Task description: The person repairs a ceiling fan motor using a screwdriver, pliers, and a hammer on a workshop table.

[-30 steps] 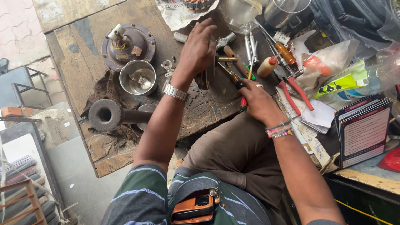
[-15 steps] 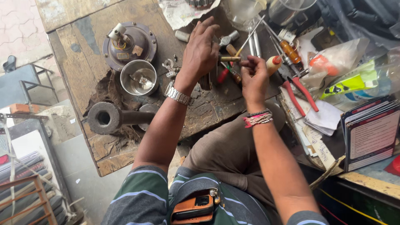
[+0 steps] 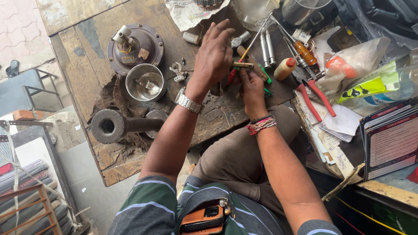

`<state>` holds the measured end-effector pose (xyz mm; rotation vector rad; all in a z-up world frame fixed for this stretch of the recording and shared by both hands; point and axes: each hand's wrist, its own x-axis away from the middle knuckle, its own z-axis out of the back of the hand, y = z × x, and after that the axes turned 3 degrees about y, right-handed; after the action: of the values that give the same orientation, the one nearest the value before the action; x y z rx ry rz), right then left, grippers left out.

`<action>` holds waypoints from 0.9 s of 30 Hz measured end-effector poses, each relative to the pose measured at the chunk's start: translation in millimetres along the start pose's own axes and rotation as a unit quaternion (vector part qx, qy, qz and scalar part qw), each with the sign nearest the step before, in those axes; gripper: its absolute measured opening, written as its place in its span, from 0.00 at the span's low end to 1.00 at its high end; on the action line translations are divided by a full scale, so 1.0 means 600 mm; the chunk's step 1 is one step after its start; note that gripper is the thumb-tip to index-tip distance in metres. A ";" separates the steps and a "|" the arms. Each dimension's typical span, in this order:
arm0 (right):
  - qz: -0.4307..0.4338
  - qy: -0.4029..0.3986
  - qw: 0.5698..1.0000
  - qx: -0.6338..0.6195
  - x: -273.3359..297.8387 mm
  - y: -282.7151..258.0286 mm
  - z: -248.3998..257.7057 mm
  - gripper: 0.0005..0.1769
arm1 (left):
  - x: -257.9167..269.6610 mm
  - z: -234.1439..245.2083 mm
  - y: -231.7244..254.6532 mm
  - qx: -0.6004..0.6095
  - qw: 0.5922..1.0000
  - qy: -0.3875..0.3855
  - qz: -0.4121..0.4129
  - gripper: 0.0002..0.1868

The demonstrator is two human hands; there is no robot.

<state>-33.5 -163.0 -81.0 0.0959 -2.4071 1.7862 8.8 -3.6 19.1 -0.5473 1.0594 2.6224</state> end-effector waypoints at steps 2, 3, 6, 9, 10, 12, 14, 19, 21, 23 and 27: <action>-0.036 -0.013 0.999 0.000 -0.007 0.008 0.007 0.15 | -0.001 -0.002 0.006 0.003 1.000 0.002 0.000 0.21; -0.047 -0.005 0.999 0.020 -0.004 0.013 0.012 0.16 | 0.001 -0.004 0.008 0.005 1.000 0.003 0.002 0.20; -0.076 0.002 0.994 0.073 0.012 0.027 0.022 0.17 | -0.008 -0.015 0.008 0.008 1.000 0.003 0.019 0.19; -0.074 -0.019 0.987 0.142 0.051 0.052 0.034 0.18 | -0.025 -0.018 -0.012 0.012 1.000 -0.007 0.018 0.19; -0.051 -0.036 0.981 0.182 0.064 0.061 0.035 0.18 | -0.035 -0.021 -0.018 -0.006 1.000 -0.009 0.021 0.18; 0.105 -0.309 0.867 0.377 0.079 0.076 0.020 0.14 | -0.047 -0.027 -0.026 -0.041 0.999 -0.016 0.026 0.17; 0.174 -0.234 0.817 0.497 0.145 0.082 -0.003 0.12 | -0.049 -0.021 -0.037 -0.008 0.998 -0.026 0.065 0.17; 0.168 -0.134 0.848 0.485 0.144 0.041 -0.033 0.15 | -0.040 -0.014 -0.054 0.011 1.000 -0.006 0.017 0.22; 0.101 -0.091 0.891 0.433 0.126 0.025 -0.020 0.15 | -0.030 -0.009 -0.053 0.015 0.999 0.012 -0.032 0.24; 0.137 0.013 0.861 0.490 0.097 0.007 -0.001 0.10 | -0.032 -0.004 -0.048 0.019 1.000 -0.004 -0.022 0.20; 0.277 0.105 0.824 0.483 0.049 -0.031 0.025 0.06 | -0.035 0.004 -0.032 0.007 0.999 -0.016 0.038 0.12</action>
<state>-61.2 -181.7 -63.2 -0.7177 -1.2051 2.8933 34.3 9.1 18.1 -0.4707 1.1091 2.6765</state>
